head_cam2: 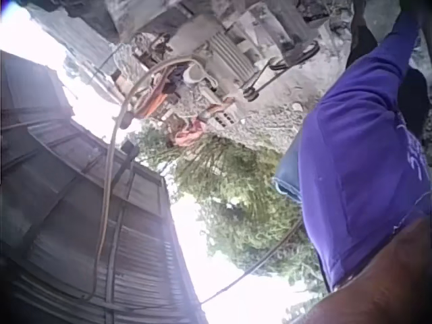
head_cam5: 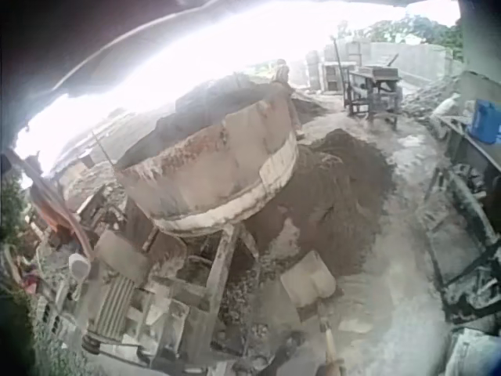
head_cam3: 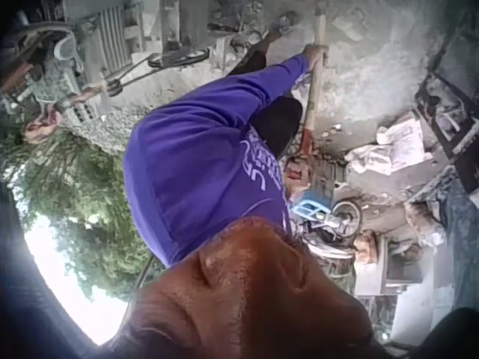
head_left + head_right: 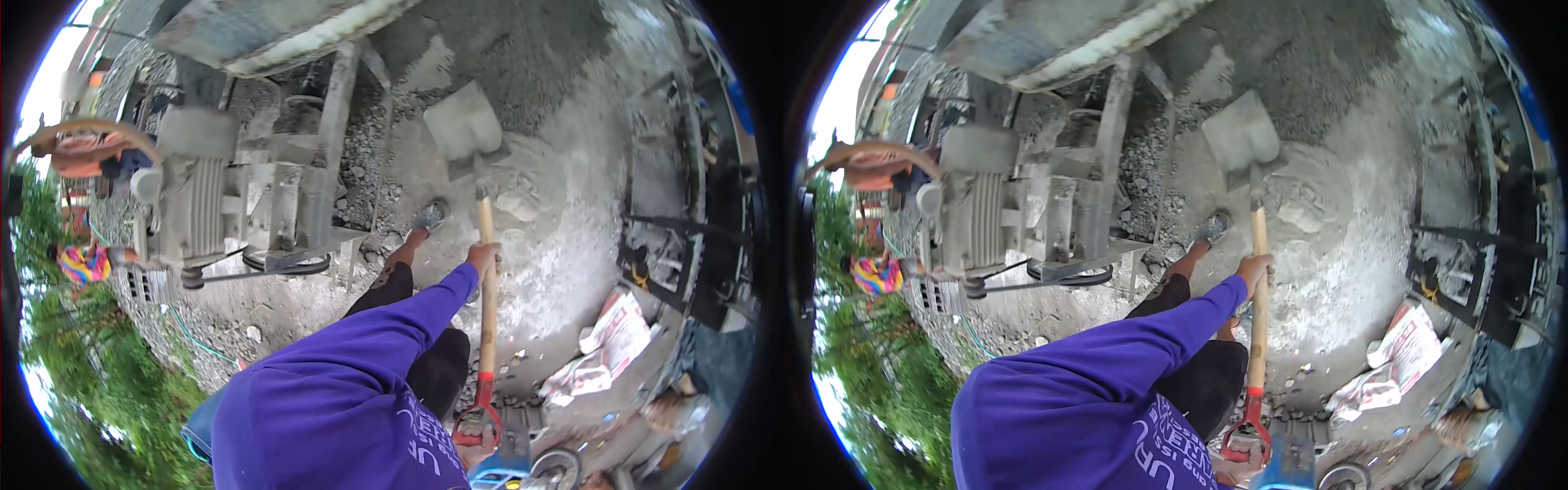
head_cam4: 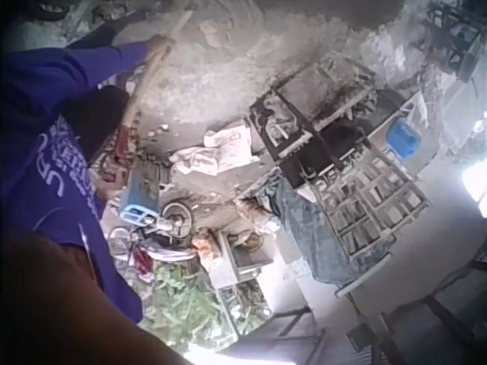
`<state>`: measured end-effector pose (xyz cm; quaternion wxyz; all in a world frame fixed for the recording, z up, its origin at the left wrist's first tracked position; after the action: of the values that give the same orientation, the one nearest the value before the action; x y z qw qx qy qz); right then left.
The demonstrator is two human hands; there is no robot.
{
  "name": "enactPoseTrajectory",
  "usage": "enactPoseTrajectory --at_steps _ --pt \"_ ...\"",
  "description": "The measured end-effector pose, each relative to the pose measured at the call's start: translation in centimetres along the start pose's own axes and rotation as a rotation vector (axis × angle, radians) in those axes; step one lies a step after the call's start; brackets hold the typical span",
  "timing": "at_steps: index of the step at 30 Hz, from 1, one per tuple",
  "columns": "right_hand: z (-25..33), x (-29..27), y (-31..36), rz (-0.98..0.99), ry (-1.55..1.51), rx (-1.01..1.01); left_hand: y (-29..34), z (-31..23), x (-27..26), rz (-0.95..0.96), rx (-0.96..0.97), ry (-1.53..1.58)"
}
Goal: The person uses a shovel to move a pile of concrete mix on the ground and then uses a blue bucket to scoop water from a large barrel and pour it into a rotating concrete mixer.
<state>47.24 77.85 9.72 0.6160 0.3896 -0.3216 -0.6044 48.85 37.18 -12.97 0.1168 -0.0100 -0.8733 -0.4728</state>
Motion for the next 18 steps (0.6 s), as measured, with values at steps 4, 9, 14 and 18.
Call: enactPoseTrajectory --at_steps 4,9,14,18 --pt "-4.4 4.1 -0.1 0.337 -0.068 0.213 -4.4 9.6 -7.4 -0.053 -0.240 -0.042" --pt "-8.3 11.3 -1.2 -0.179 0.163 -0.031 -12.7 9.2 -14.9 -0.119 -0.358 -0.063" --pt "-15.4 25.1 -5.3 -0.028 0.157 0.010 -26.2 -2.4 -18.5 0.057 -0.271 -0.060" --pt "-17.0 26.4 -6.3 -0.034 -0.045 0.212 -27.1 -3.5 -18.5 -0.107 -0.259 -0.023"
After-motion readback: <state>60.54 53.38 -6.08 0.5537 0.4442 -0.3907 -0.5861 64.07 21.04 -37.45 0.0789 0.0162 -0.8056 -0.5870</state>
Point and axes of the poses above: each hand's wrist, its own y-axis away from the middle knuckle, its own x-axis out of the palm, z = x × y, the point moved 9 cm from there along -y, towards the middle knuckle, and after that the axes turned 11 degrees about x, right-handed, at the moved point
